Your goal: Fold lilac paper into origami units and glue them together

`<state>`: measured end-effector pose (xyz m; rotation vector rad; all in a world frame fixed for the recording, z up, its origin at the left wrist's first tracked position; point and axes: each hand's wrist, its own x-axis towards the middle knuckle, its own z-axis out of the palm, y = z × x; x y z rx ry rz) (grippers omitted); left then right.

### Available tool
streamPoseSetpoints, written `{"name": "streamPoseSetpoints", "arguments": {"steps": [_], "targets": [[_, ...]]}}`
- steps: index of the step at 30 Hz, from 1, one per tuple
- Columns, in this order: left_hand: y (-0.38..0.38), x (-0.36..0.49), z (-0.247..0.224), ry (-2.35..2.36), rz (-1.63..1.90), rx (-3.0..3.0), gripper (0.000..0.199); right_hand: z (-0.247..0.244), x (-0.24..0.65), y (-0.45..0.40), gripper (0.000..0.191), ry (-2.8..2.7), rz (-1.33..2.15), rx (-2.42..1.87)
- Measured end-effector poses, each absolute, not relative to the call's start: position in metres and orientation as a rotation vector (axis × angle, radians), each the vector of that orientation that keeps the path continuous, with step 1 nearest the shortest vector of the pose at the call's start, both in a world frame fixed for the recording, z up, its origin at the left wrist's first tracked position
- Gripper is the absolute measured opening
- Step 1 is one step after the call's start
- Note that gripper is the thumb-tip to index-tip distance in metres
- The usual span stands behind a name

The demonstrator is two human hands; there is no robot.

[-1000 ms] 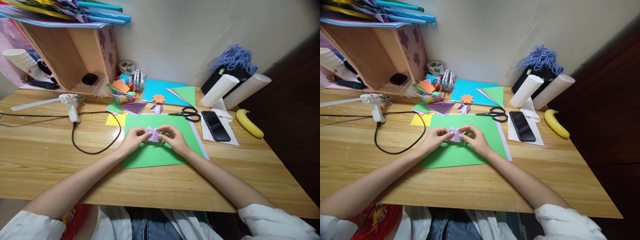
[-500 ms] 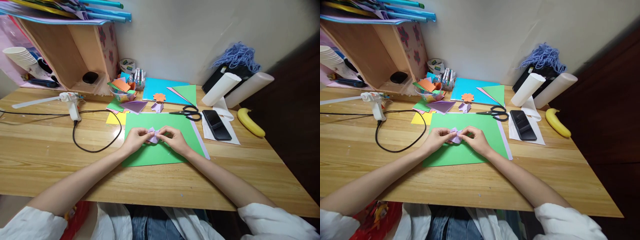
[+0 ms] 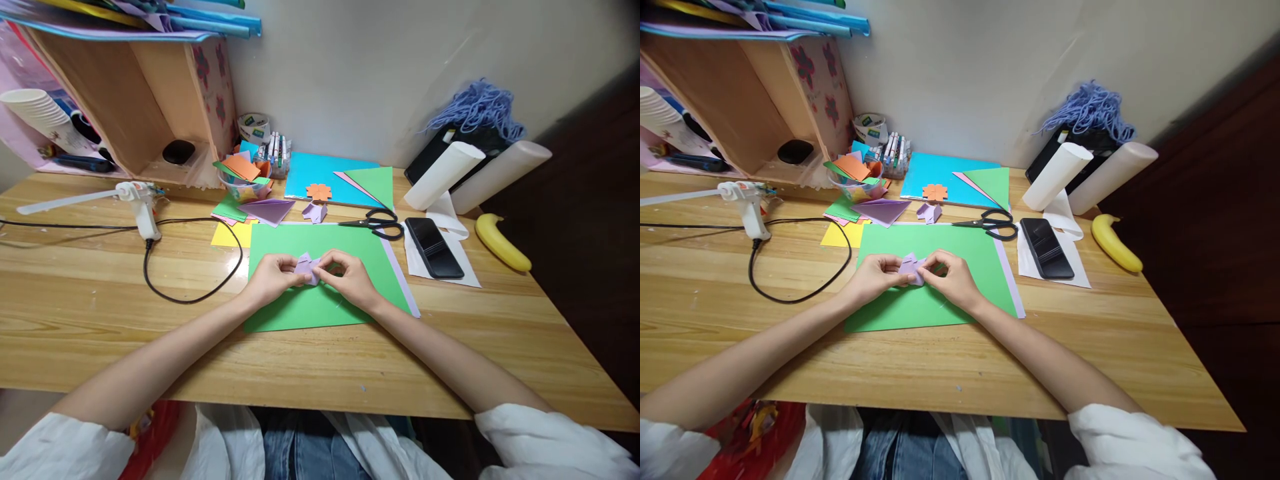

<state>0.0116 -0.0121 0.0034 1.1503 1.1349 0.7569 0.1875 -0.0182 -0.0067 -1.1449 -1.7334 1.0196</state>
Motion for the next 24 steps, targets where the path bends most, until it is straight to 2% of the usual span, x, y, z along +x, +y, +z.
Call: {"name": "streamPoseSetpoints", "arguments": {"steps": [6, 11, 13, 24], "targets": [[-0.0130, 0.0141, 0.0020, 1.159, 0.768, 1.186, 0.031, -0.0091, 0.1876, -0.0177, 0.018, -1.663, 1.081, -1.152], [-0.0122, 0.0131, -0.0006, 1.153, 0.848, 1.222, 0.036, -0.0124, 0.1886, -0.0138, 0.042, -1.442, 1.362, -1.079], [-0.0124, 0.0135, -0.0010, 1.143, 0.861, 1.242, 0.038, -0.0118, 0.1887, -0.0126, 0.046, -1.441, 1.414, -1.073], [-0.0136, 0.0127, 0.0011, 1.108, 0.845, 1.292, 0.044, -0.0082, 0.1856, -0.0112, 0.032, -1.420, 1.442, -1.155]]}}
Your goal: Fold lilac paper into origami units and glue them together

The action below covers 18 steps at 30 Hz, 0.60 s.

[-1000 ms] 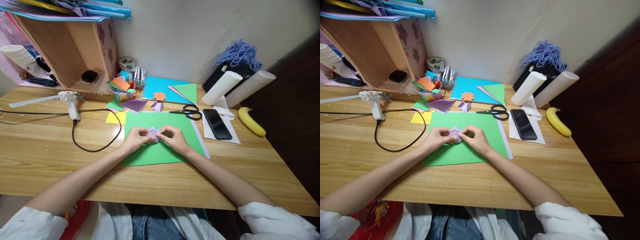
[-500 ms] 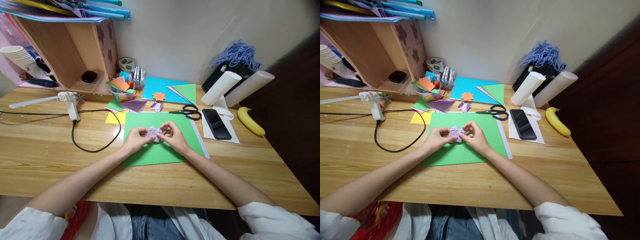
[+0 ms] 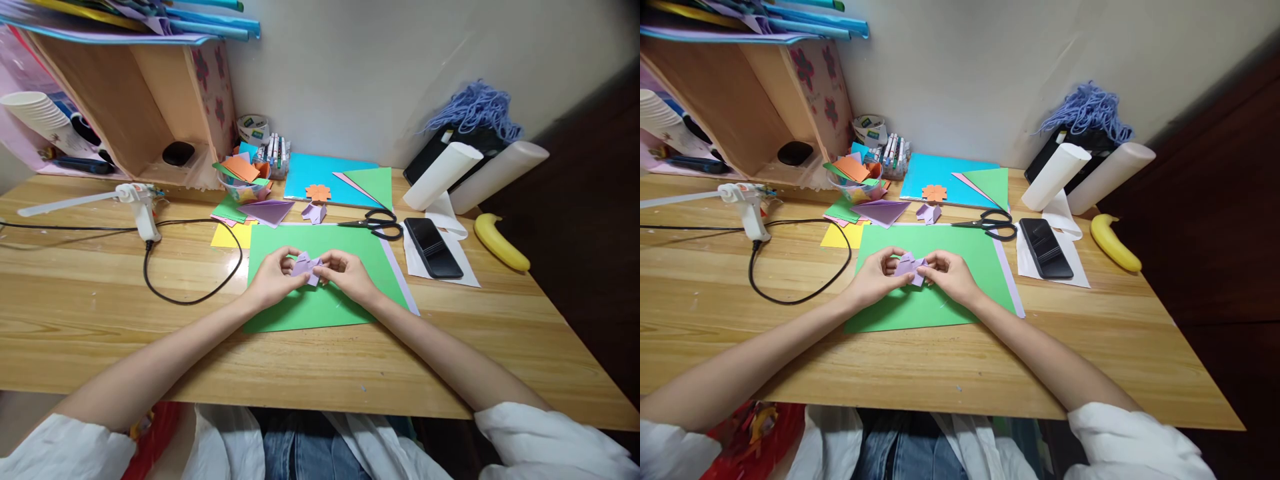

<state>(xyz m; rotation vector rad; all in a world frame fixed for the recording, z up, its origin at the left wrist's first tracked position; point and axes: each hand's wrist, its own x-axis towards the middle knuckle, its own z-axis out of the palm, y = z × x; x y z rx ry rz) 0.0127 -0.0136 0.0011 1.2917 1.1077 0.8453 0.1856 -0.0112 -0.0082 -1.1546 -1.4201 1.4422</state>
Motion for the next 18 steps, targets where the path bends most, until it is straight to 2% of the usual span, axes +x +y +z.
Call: {"name": "streamPoseSetpoints", "arguments": {"steps": [12, 18], "targets": [[-0.0149, 0.0132, 0.0054, 1.020, 0.811, 1.312, 0.044, -0.0046, 0.1891, -0.0125, 0.033, -1.602, 1.380, -1.135], [-0.0143, 0.0114, 0.0057, 0.977, 0.792, 1.300, 0.044, -0.0049, 0.1897, -0.0121, 0.028, -1.612, 1.437, -1.113]]}}
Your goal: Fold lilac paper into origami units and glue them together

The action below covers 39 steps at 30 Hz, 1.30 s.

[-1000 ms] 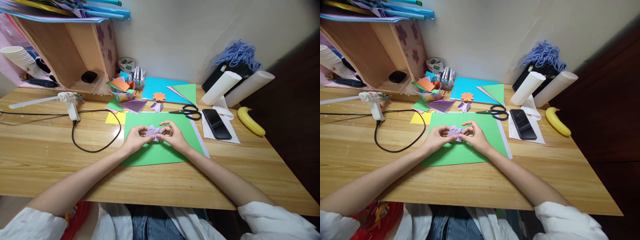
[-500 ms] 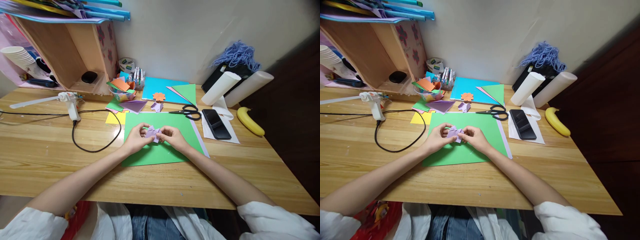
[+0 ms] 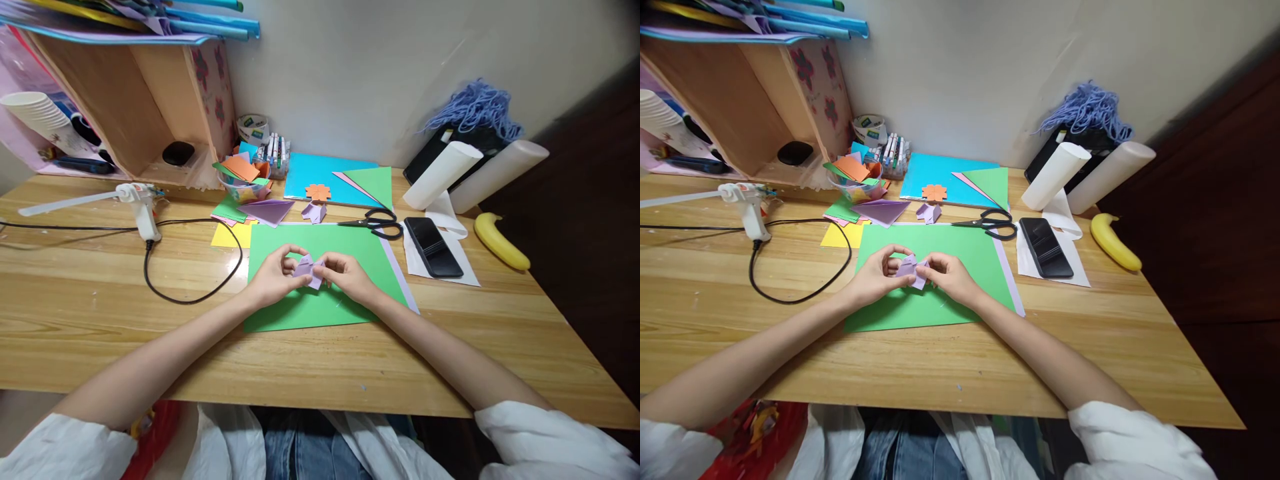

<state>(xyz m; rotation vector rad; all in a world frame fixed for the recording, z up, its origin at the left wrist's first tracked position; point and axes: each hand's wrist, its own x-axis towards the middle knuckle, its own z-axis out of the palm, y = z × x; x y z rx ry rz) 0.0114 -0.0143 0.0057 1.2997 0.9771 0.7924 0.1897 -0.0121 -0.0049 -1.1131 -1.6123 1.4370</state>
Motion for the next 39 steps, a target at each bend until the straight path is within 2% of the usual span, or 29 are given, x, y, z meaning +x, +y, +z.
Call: {"name": "streamPoseSetpoints", "arguments": {"steps": [24, 32, 36, 39], "targets": [[-0.0128, 0.0116, 0.0046, 1.007, 0.798, 1.257, 0.045, -0.0038, 0.1893, -0.0149, 0.023, -1.458, 1.752, -1.030], [-0.0133, 0.0130, 0.0059, 1.034, 0.823, 1.248, 0.044, -0.0045, 0.1889, -0.0158, 0.018, -1.516, 1.720, -0.972], [-0.0102, 0.0090, 0.0034, 1.057, 0.839, 1.261, 0.043, -0.0041, 0.1910, -0.0152, 0.025, -1.523, 1.752, -0.935], [-0.0083, 0.0071, 0.0020, 1.059, 0.849, 1.263, 0.043, -0.0051, 0.1925, -0.0140, 0.022, -1.545, 1.754, -0.905]]}}
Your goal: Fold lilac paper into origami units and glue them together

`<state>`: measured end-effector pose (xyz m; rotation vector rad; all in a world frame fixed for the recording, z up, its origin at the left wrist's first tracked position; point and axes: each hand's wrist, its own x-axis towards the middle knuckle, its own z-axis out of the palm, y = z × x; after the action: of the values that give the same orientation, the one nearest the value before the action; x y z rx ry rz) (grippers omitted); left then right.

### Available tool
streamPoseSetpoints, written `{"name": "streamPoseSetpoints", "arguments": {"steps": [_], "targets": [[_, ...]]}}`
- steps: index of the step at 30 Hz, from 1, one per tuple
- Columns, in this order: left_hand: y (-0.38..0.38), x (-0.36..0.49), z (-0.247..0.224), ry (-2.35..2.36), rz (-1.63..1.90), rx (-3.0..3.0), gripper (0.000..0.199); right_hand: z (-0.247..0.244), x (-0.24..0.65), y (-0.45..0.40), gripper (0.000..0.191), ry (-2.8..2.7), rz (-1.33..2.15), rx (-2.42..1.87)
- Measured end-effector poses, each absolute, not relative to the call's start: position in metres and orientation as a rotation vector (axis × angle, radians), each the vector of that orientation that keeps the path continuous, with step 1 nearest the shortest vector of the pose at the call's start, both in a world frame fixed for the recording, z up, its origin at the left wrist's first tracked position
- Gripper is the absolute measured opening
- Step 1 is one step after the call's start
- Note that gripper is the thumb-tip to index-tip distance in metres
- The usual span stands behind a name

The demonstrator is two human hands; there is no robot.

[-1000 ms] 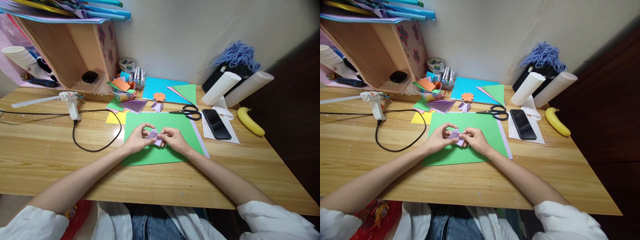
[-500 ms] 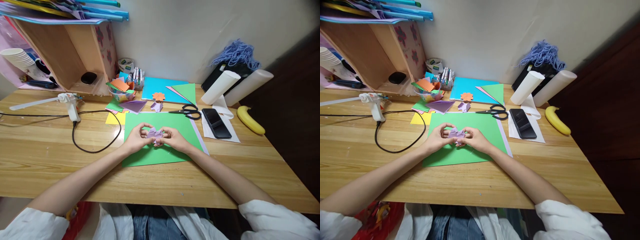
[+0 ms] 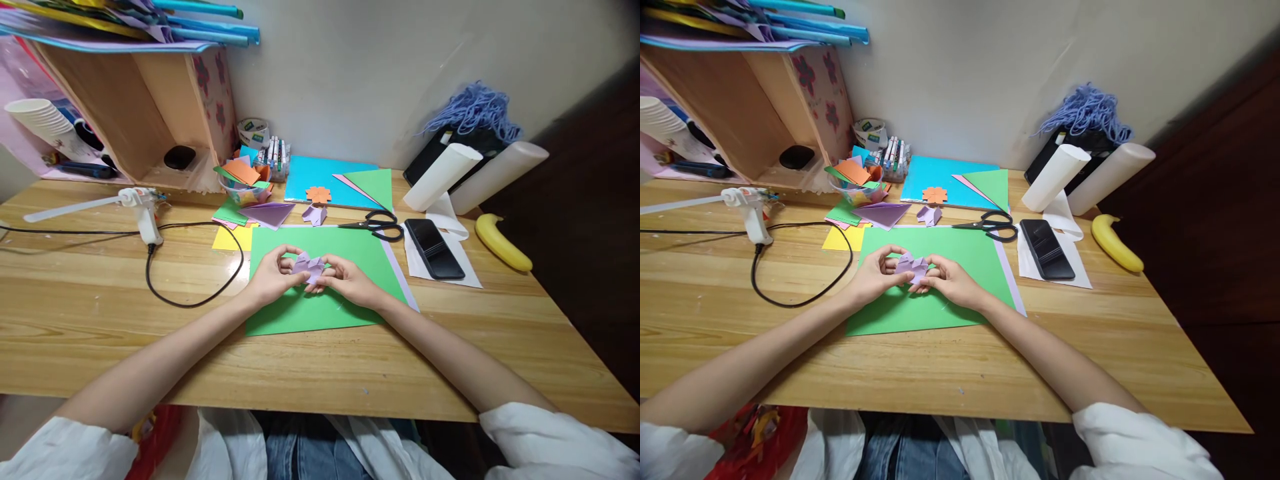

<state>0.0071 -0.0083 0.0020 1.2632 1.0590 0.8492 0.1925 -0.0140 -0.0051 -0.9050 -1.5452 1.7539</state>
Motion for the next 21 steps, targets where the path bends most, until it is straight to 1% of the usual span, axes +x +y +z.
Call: {"name": "streamPoseSetpoints", "arguments": {"steps": [3, 9, 15, 19, 21], "targets": [[-0.008, 0.007, 0.002, 1.052, 0.857, 1.249, 0.043, -0.006, 0.192, -0.014, 0.022, -1.561, 1.741, -0.880], [-0.007, 0.008, 0.001, 1.047, 0.861, 1.241, 0.044, -0.004, 0.189, -0.014, 0.027, -1.576, 1.732, -0.878], [-0.003, 0.004, 0.004, 1.094, 0.913, 1.198, 0.046, -0.007, 0.193, -0.013, 0.030, -1.497, 1.736, -0.858], [0.004, -0.002, 0.006, 1.149, 1.021, 1.197, 0.045, -0.010, 0.194, -0.013, 0.042, -1.479, 1.662, -0.901], [0.008, -0.005, 0.005, 1.183, 1.076, 1.200, 0.044, -0.011, 0.194, -0.012, 0.043, -1.476, 1.591, -0.962]]}}
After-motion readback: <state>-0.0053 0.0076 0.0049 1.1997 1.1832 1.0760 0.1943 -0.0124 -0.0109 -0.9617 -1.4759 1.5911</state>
